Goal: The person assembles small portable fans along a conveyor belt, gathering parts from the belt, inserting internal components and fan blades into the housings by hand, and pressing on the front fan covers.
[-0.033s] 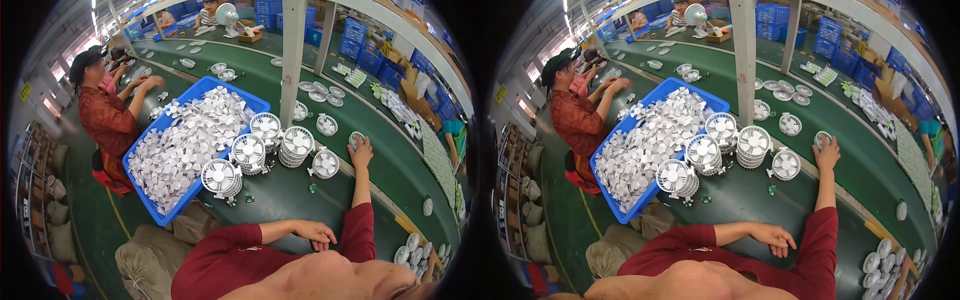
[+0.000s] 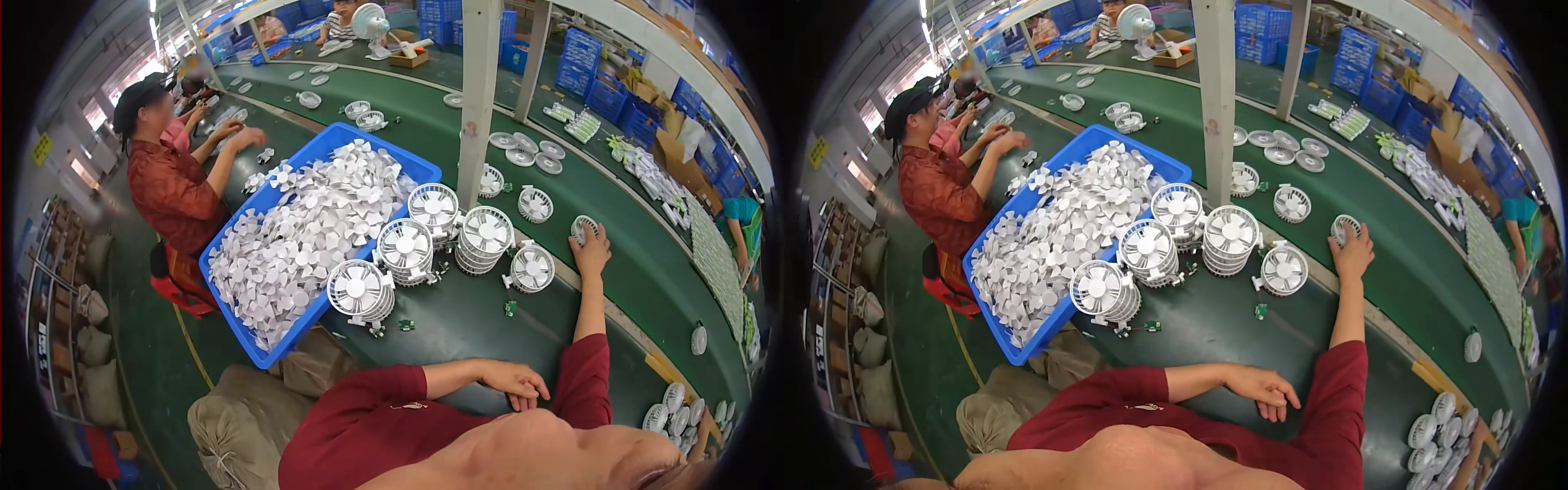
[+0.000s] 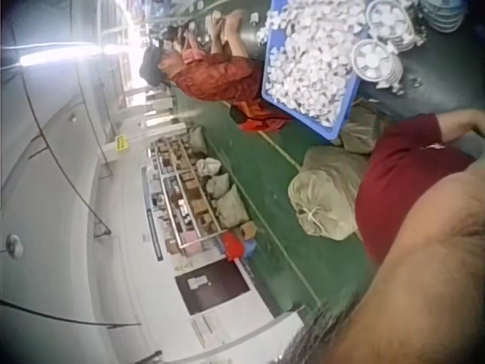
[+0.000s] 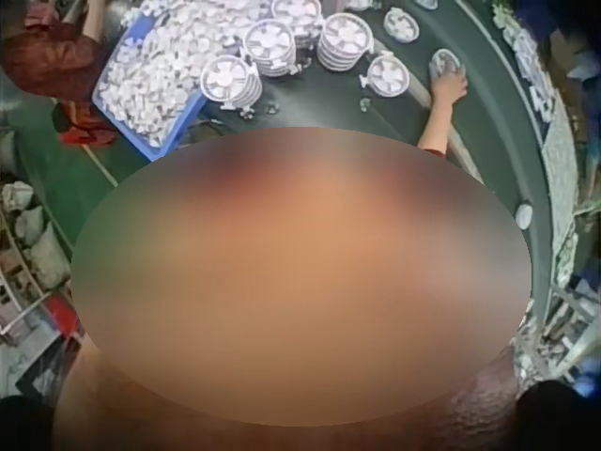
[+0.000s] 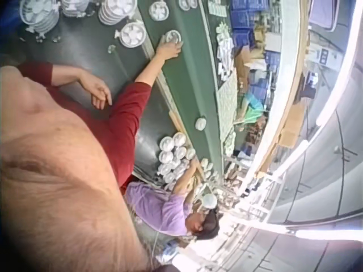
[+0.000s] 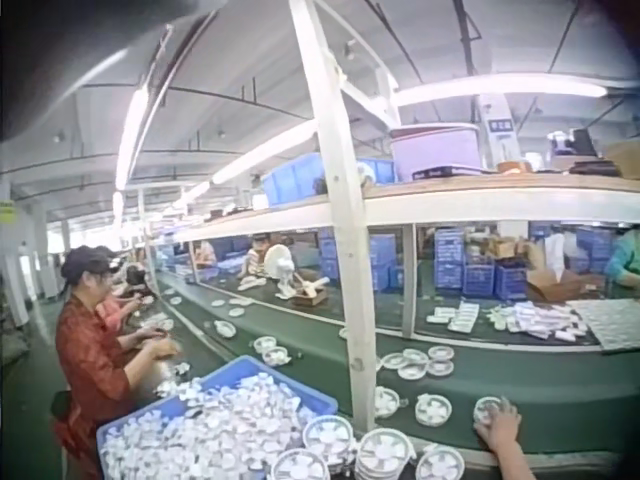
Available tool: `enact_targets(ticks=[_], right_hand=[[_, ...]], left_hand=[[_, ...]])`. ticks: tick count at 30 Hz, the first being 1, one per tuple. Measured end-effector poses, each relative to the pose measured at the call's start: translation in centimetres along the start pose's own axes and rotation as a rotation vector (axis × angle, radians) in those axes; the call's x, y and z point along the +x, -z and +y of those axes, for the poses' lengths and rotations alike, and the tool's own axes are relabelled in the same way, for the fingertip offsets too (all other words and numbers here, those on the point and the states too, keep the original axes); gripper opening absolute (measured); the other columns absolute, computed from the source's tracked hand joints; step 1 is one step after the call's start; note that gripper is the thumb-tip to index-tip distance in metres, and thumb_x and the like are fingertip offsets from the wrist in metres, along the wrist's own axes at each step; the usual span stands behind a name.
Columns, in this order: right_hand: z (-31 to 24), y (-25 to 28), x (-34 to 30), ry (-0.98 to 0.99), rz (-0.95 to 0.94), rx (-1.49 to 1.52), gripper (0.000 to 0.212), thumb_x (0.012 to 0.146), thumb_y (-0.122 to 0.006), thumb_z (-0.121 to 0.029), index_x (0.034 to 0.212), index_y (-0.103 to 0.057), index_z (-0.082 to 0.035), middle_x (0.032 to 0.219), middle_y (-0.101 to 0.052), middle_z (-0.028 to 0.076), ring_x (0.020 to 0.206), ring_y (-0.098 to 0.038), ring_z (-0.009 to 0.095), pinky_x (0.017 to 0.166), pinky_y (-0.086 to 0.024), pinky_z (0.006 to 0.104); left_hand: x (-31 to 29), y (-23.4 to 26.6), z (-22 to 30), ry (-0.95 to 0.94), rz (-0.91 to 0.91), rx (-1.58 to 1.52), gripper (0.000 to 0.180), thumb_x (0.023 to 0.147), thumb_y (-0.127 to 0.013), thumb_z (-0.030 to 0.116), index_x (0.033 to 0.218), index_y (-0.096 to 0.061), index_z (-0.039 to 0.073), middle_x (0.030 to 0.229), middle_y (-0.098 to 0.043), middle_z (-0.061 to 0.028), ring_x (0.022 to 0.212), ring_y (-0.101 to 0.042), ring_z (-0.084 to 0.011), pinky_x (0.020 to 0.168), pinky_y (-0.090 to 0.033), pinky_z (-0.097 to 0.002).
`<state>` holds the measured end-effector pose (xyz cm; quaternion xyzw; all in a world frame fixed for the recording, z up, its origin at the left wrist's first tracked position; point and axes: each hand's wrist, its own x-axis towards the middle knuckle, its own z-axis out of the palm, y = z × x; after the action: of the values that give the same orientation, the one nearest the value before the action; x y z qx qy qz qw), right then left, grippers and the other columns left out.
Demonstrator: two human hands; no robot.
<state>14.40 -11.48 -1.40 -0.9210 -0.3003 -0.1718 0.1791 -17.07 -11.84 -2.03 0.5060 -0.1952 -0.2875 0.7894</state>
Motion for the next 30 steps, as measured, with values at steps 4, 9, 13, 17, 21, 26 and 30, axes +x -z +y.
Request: enact_targets(ticks=[4,9,13,17,21,26,30], right_hand=[[-0.7,0.7,1.2,0.003,-0.012,0.264,0.057,0.072,-0.076,-0.035,0.124,-0.058,-0.021,0.138,-0.044,0.018,0.12,-0.045,0.04,0.098,-0.039,0.0498],[-7.3,2.6,2.5,0.408,0.093,0.527,0.058,0.07,-0.079,-0.027,0.124,-0.059,-0.017,0.139,-0.043,0.021,0.124,-0.042,0.041,0.101,-0.039,0.0465],[-8.3,0.0,2.1,0.407,-0.171,0.296,0.058,0.07,-0.079,-0.024,0.124,-0.058,-0.017,0.14,-0.041,0.022,0.124,-0.042,0.042,0.101,-0.039,0.0467],[-8.2,-1.9,2.0,0.332,-0.031,0.416,0.061,0.068,-0.08,-0.022,0.125,-0.057,-0.018,0.143,-0.037,0.022,0.123,-0.042,0.044,0.101,-0.04,0.0471],[-7.5,-1.5,2.2,0.305,0.011,0.42,0.062,0.067,-0.08,-0.022,0.124,-0.058,-0.018,0.142,-0.038,0.023,0.123,-0.043,0.041,0.101,-0.04,0.0451],[-8.0,-0.1,3.2,0.262,0.029,0.626,0.062,0.067,-0.08,-0.024,0.124,-0.058,-0.016,0.142,-0.038,0.021,0.126,-0.042,0.038,0.103,-0.039,0.0428],[-11.7,1.5,4.3,0.431,0.104,0.713,0.064,0.068,-0.08,-0.023,0.127,-0.055,-0.016,0.144,-0.037,0.018,0.129,-0.039,0.036,0.104,-0.037,0.0425]], left_hand=[[0.1,0.2,0.0,0.013,-0.027,-0.057,0.044,0.101,-0.042,0.029,0.136,-0.042,0.003,0.114,-0.062,-0.0165,0.098,-0.064,-0.0215,0.084,-0.053,-0.0319],[-0.1,0.2,-0.4,0.033,-0.018,-0.089,0.044,0.101,-0.042,0.031,0.136,-0.041,0.003,0.117,-0.061,-0.0157,0.099,-0.064,-0.0217,0.086,-0.052,-0.0324],[0.0,0.3,-0.4,0.037,-0.019,-0.108,0.044,0.101,-0.043,0.031,0.135,-0.042,0.003,0.116,-0.062,-0.014,0.098,-0.064,-0.0212,0.085,-0.052,-0.0323],[0.0,0.4,-0.6,0.046,0.006,-0.101,0.043,0.101,-0.044,0.029,0.135,-0.043,0.003,0.116,-0.062,-0.0123,0.096,-0.064,-0.0194,0.085,-0.052,-0.0316],[0.1,0.6,-0.5,0.035,0.009,-0.113,0.042,0.101,-0.045,0.026,0.135,-0.043,0.003,0.119,-0.06,-0.0114,0.1,-0.062,-0.0181,0.086,-0.052,-0.0311],[0.3,0.6,-0.5,0.036,0.003,-0.128,0.041,0.101,-0.045,0.025,0.135,-0.043,0.003,0.119,-0.06,-0.0106,0.101,-0.062,-0.0179,0.088,-0.051,-0.0307],[0.1,0.4,-0.4,0.026,0.022,-0.138,0.039,0.101,-0.044,0.023,0.134,-0.044,0.003,0.119,-0.06,-0.0099,0.102,-0.061,-0.0175,0.088,-0.051,-0.0304]])
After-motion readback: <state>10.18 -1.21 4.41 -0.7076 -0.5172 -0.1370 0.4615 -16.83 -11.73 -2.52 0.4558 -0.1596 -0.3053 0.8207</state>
